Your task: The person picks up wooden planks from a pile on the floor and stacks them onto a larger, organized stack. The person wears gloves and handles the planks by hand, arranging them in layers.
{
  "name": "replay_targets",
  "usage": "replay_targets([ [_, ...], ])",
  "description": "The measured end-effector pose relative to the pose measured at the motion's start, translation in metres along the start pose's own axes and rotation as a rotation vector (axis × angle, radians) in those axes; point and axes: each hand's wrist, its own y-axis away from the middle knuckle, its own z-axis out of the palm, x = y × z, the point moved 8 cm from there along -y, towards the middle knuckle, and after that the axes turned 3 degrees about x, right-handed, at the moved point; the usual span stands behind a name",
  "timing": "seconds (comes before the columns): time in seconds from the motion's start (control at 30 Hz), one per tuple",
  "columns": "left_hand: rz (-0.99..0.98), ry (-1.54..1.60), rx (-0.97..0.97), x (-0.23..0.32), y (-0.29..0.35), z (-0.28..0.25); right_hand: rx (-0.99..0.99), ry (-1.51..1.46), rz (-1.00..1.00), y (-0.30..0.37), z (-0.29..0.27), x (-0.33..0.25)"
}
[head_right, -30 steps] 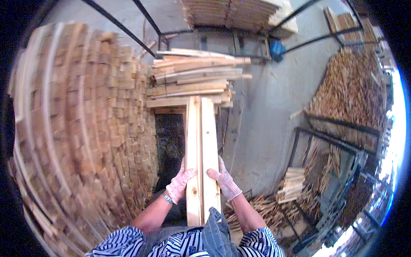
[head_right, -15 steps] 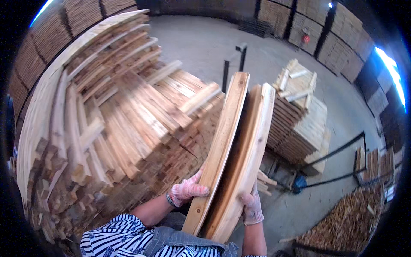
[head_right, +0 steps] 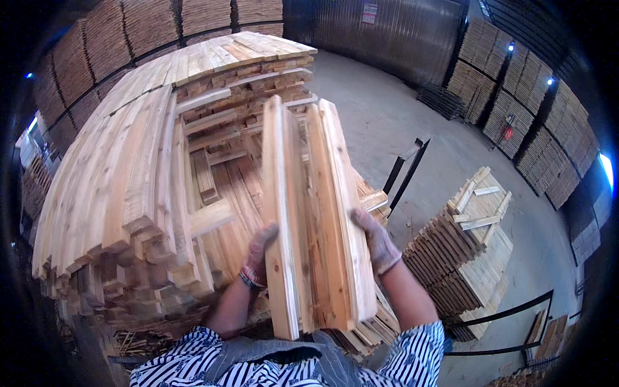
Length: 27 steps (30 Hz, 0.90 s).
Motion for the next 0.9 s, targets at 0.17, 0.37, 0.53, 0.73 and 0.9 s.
replay_targets([
  [0.17, 0.206, 0.191, 0.056, 0.033, -0.007, -0.006, -0.077, 0.208, 0.096, -0.078, -0.011, -0.052],
  [0.37, 0.249, 0.286, 0.239, 0.005, -0.032, -0.065, -0.14, 0.505, 0.406, -0.189, -0.081, -0.025],
  [0.53, 0.312, 0.187, 0.297, 0.017, -0.011, -0.059, -0.232, 0.409, 0.35, -0.185, -0.019, 0.009],
  [0.73, 0.377, 0.154, 0.441, 0.013, -0.011, -0.088, -0.219, 1.23, -0.04, -0.227, -0.012, -0.039],
  [0.9, 0.363, 0.25, 0.21, 0.017, -0.016, -0.06, -0.202, 1.331, 0.024, -0.216, 0.007, -0.034],
])
